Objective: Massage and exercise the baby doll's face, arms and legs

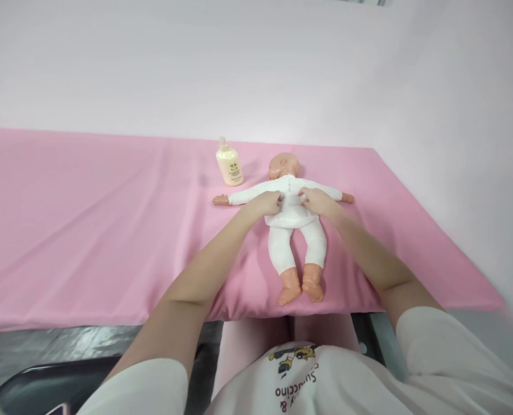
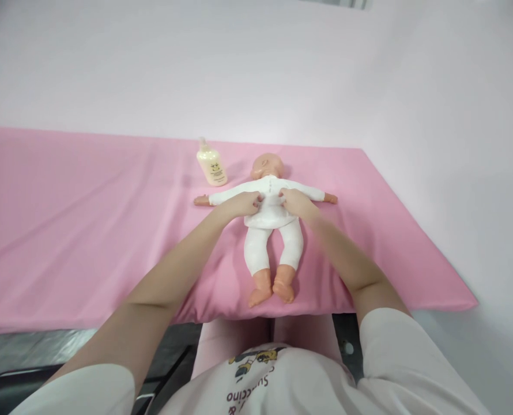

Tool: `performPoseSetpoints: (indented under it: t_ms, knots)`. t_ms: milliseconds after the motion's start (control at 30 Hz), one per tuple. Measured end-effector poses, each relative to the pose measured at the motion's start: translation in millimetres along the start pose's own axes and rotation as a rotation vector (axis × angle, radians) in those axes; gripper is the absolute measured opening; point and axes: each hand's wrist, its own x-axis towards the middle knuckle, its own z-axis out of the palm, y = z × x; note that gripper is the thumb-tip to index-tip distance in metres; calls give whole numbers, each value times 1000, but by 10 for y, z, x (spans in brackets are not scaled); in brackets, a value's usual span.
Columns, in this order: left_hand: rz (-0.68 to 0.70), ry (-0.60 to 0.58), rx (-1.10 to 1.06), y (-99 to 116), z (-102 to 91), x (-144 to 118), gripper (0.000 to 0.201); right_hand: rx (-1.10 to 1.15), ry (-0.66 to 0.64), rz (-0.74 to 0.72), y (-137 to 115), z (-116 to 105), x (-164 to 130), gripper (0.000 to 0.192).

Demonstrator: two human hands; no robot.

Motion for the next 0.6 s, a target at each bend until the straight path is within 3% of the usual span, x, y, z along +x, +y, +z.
performPoseSetpoints:
  t_ms: [100, 267, 600]
  knots:
    - [9, 60, -17, -41, 76, 87, 34, -45, -18, -14, -110, -34, -16, 34]
    - [52, 241, -26, -109, 198, 217, 28, -34, 84, -176, -113, -10, -9, 30]
    - [32, 327, -118, -153, 303, 250, 42, 57, 187, -180, 102, 235, 128, 53]
